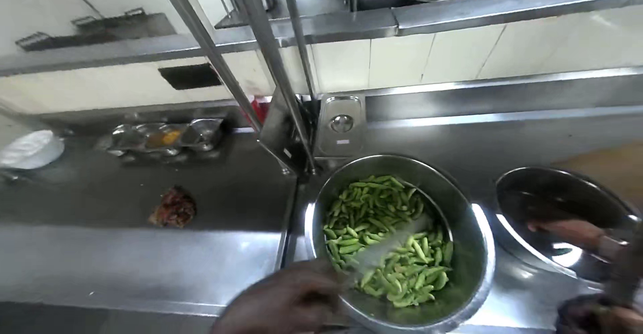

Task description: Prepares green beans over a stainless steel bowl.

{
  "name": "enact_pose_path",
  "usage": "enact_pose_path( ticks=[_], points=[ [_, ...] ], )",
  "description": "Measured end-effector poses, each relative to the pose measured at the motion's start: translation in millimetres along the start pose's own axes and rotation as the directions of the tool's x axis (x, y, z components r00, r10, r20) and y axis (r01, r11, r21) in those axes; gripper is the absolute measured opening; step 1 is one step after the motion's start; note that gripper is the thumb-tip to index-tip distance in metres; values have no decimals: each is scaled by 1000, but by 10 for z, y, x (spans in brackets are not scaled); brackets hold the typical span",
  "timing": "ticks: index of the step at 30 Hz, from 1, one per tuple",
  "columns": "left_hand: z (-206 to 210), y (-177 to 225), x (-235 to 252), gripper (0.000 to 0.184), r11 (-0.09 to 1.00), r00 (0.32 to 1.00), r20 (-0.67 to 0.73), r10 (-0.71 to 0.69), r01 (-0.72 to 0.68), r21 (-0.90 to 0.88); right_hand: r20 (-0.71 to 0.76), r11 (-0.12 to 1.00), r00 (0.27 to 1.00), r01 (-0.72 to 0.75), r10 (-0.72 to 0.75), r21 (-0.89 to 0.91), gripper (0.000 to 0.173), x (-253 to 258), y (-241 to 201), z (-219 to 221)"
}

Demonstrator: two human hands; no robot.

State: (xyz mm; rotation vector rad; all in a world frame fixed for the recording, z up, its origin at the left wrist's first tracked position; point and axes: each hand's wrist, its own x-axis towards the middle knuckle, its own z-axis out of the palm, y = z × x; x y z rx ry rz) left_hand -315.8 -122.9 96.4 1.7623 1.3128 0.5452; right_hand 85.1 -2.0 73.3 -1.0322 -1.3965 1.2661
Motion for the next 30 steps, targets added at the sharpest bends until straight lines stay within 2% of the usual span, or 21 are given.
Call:
enact_pose_path(
  ticks=[1,3,5,6,8,10,11,14,15,18,20,22,23,24,26,27,30],
  points=[
    [-37,-227,-308,13,998,986,-154,-64,61,-21,4,997,998,-58,59,-53,20,24,-6,101],
    [-35,-638,-770,16,961,887,-379,-264,277,-22,-55,972,988,-154,147,-179,18,48,1,317],
    [-5,-977,-939,19,803,704,-474,-528,596,-8,-83,939,985,-168,150,-301,18,127,160,422],
    [33,-1178,-948,19,699,599,-505,-621,715,-10,-70,916,987,-159,143,-369,27,176,239,457],
    [205,-1656,-952,18,540,425,-596,-681,841,-18,-9,858,986,-149,166,-491,42,260,307,535],
    [386,-2033,-974,20,460,335,-654,-678,888,-22,25,834,983,-141,182,-534,39,308,324,601],
    [441,-2136,-987,23,431,322,-651,-688,902,-9,23,831,983,-142,183,-537,32,317,321,628],
    [457,-2084,-923,36,390,349,-610,-711,918,71,-3,838,982,-162,188,-520,22,321,300,663],
    [431,-1955,-843,38,445,387,-653,-652,891,84,-9,843,982,-167,189,-511,20,314,297,662],
    [338,-1298,-316,26,723,486,-811,-326,681,117,-17,857,983,-170,185,-487,20,277,315,654],
    [366,-849,181,23,849,572,-802,-175,500,171,-15,859,981,-178,195,-481,23,255,329,655],
    [405,-553,702,21,920,756,-644,-117,326,216,-5,860,979,-179,202,-477,25,236,316,685],
    [402,-430,967,23,922,857,-495,-146,299,245,5,865,981,-170,196,-472,25,228,313,699],
    [406,-354,1238,25,907,921,-337,-193,299,296,16,869,981,-162,191,-468,25,217,311,711],
    [492,-493,1763,24,852,960,-116,-254,279,443,38,873,983,-141,180,-467,27,193,299,729],
    [545,-622,1961,24,826,961,-61,-269,263,499,44,876,985,-129,168,-465,28,179,293,735],
    [626,-756,2237,25,760,937,-28,-348,299,577,48,882,989,-99,137,-460,27,131,290,731]
  ],
)
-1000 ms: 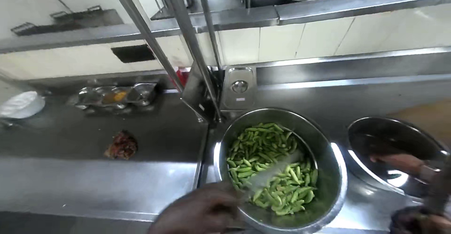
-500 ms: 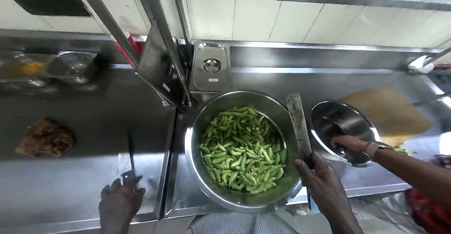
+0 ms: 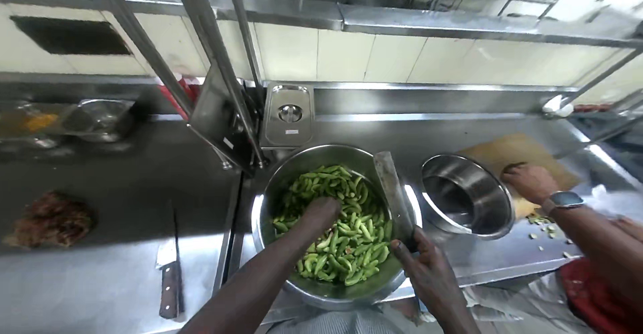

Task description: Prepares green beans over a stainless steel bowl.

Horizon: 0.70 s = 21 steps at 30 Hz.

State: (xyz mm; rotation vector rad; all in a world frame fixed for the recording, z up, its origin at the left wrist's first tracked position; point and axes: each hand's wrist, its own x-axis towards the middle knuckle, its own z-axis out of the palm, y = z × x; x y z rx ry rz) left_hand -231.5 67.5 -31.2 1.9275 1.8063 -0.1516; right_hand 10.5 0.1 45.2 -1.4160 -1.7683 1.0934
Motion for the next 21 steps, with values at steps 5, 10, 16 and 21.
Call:
enact_pose_path(
  ticks=[5,10,16,21],
  points=[
    [39,-73,50,29,999,999,-17,-45,45,-8,-3,999,999,-42,42,8,29,-60,106,-33],
    [-181,51,-496,26,940,986,-169,8,-64,-334,31,996,996,-89,88,28,28,-55,131,-50],
    [66,372,-1154,17,761,828,-546,127,-435,-482,154,999,988,-18,10,49,39,5,66,86],
    [167,425,-1279,20,745,695,-672,258,-586,-320,198,998,980,44,-34,-44,40,20,12,266]
  ],
)
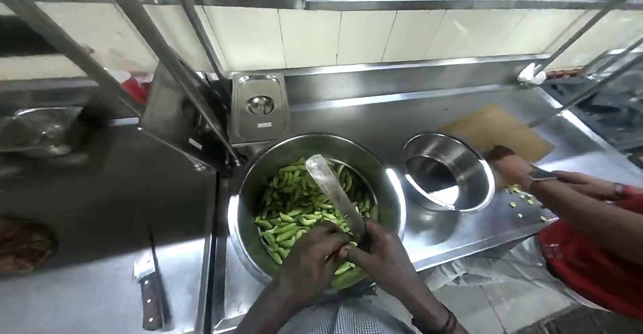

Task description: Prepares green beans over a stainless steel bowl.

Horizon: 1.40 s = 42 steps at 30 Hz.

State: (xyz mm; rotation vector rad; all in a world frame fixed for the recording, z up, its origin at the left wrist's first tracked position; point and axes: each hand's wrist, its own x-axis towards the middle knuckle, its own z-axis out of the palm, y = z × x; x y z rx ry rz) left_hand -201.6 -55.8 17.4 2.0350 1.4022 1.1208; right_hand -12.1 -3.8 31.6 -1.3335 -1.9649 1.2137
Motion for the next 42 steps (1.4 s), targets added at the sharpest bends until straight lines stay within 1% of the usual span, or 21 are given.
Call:
enact_pose_path(
  ticks=[4,6,8,9,10,11,13,14,16,19,22,27,31,34,35,36,37,38,39,40,42],
  points=[
    [-28,11,-21,20,1000,1000,-15,-14,15,18,40,1000,999,14,-13,-16,36,6,-57,31],
    [-11,26,-24,16,999,995,-88,-44,47,24,79,1000,997,12,-12,1,37,3,-67,32],
    [3,21,-16,7,984,970,-176,-171,160,-71,102,1000,995,10,-12,18,39,-4,-66,37],
    [-11,26,0,8,943,934,-185,-306,269,-197,86,1000,996,16,-18,19,41,-2,-54,36],
    [-40,36,24,12,852,875,-163,-455,374,-367,57,999,998,32,-33,10,44,0,-32,26],
    [-77,49,51,15,701,798,-111,-592,442,-560,20,998,998,57,-57,-14,48,5,-5,10],
    [-142,45,77,14,328,667,61,-743,442,-835,-50,991,992,114,-117,-65,52,18,35,-16],
    [-162,47,83,12,170,616,147,-774,426,-889,-64,987,987,139,-145,-80,49,28,46,-24],
    [-176,70,93,12,-8,550,260,-794,418,-908,-34,981,984,174,-177,-83,42,33,37,-29],
    [-148,100,91,13,-117,540,356,-763,426,-897,-18,989,989,145,-146,-36,46,11,-20,63],
    [-111,146,89,13,-175,556,415,-720,433,-884,-85,981,979,180,-186,-78,42,6,-55,165],
    [-73,211,123,12,-241,481,455,-750,442,-864,-124,948,954,247,-275,-200,41,12,-44,212],
    [-44,174,112,11,-246,510,428,-746,387,-889,-132,914,931,294,-340,-280,47,32,12,254],
    [-84,-5,108,21,-152,579,315,-752,313,-937,-131,905,925,308,-357,-294,53,46,66,232],
    [-141,-84,135,21,-89,584,262,-768,307,-947,-133,906,927,299,-350,-301,54,51,78,202],
    [-213,-166,166,21,35,585,193,-788,355,-934,-136,908,931,284,-338,-307,58,55,85,174],
    [-302,-264,180,21,223,606,122,-786,462,-859,-143,912,935,270,-326,-308,61,58,93,149],
    [-389,-365,209,19,443,633,44,-773,588,-676,-155,913,934,261,-320,-313,62,65,101,130],
    [-479,-457,252,17,621,674,7,-739,685,-380,-166,916,936,249,-311,-316,61,74,108,115],
    [-541,-561,312,18,712,713,36,-700,701,-43,-168,919,941,230,-294,-320,57,82,112,104],
    [-492,-833,429,22,673,694,191,-694,530,516,-153,927,958,180,-241,-330,51,93,108,92]
  ],
)
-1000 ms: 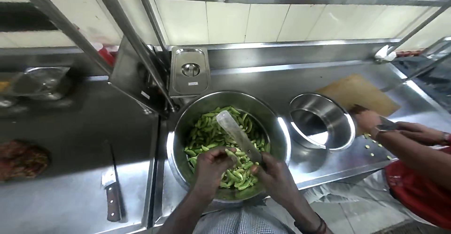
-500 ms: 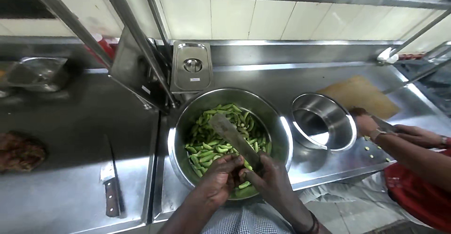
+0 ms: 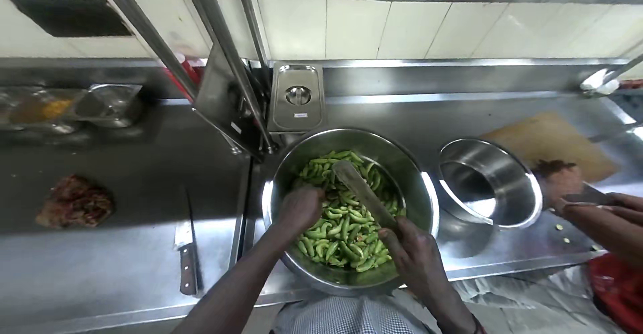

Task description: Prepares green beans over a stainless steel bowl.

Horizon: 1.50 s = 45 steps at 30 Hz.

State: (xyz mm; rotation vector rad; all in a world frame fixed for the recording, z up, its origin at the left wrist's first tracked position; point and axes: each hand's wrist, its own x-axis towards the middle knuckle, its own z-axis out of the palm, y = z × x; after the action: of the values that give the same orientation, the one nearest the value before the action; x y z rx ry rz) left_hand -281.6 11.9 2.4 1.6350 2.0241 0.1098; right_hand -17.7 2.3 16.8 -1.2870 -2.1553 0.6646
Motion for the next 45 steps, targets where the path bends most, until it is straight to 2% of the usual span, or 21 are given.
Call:
enact_pose_path(
  ticks=[2,4,6,8,11,12,14,16,18,21,25,29,31,32,33,35,37,39,42,45],
  points=[
    [127,14,139,24,951,989,150,-12,-35,306,18,999,999,-33,33,-14,52,4,0,12],
    [221,35,204,27,913,976,217,-28,-63,403,16,999,999,-45,46,-22,53,2,-5,3],
    [247,19,221,26,908,975,222,-3,-90,410,12,998,998,-65,66,-18,51,-10,6,-23],
    [169,19,159,25,937,975,220,-17,-62,344,1,996,996,-87,87,3,49,-24,46,-54],
    [12,-57,-32,26,998,990,128,67,-68,-1,25,981,987,-161,159,111,44,-48,112,-106],
    [-10,-79,-105,25,980,989,77,127,-113,-163,56,965,980,-198,191,171,42,-51,123,-120],
    [2,-22,-294,19,865,972,-39,232,-225,-449,151,918,960,-272,237,290,39,-38,95,-156],
    [30,151,-502,17,749,944,-129,302,-319,-580,230,885,947,-298,226,357,38,-18,37,-158],
    [109,303,-635,16,690,902,-222,369,-426,-585,275,889,943,-283,189,360,38,-5,-13,-130],
    [221,439,-731,14,664,840,-333,429,-543,-514,289,913,945,-247,153,325,42,3,-83,-93],
    [302,475,-785,14,668,776,-438,453,-621,-411,258,946,957,-198,130,258,42,-1,-113,-62],
    [353,524,-820,12,712,741,-563,365,-612,-344,249,953,966,-142,74,268,46,-40,-105,-10],
    [378,541,-817,15,710,786,-574,228,-538,-455,283,949,957,-147,65,280,47,-62,-118,-19],
    [347,550,-819,16,661,844,-518,136,-467,-587,271,947,961,-138,57,291,48,-76,-116,-26],
    [300,563,-816,16,562,901,-433,40,-378,-736,239,947,970,-121,49,298,51,-85,-104,-35],
    [219,572,-806,14,261,970,-225,-92,-195,-946,168,948,984,-101,52,302,58,-91,-76,-67],
    [190,525,-814,15,-26,998,-52,-46,-53,-998,111,957,993,-71,41,280,58,-81,-34,-82],
    [189,506,-818,18,-218,997,66,50,76,-973,114,972,993,-48,22,230,44,-68,-28,-93],
    [255,516,-826,26,-390,973,128,190,195,-900,85,977,996,-24,6,210,44,-86,-84,-46],
    [277,598,-868,21,-405,956,184,228,265,-875,-1,976,999,42,-43,216,45,-91,-114,11]
  ],
)
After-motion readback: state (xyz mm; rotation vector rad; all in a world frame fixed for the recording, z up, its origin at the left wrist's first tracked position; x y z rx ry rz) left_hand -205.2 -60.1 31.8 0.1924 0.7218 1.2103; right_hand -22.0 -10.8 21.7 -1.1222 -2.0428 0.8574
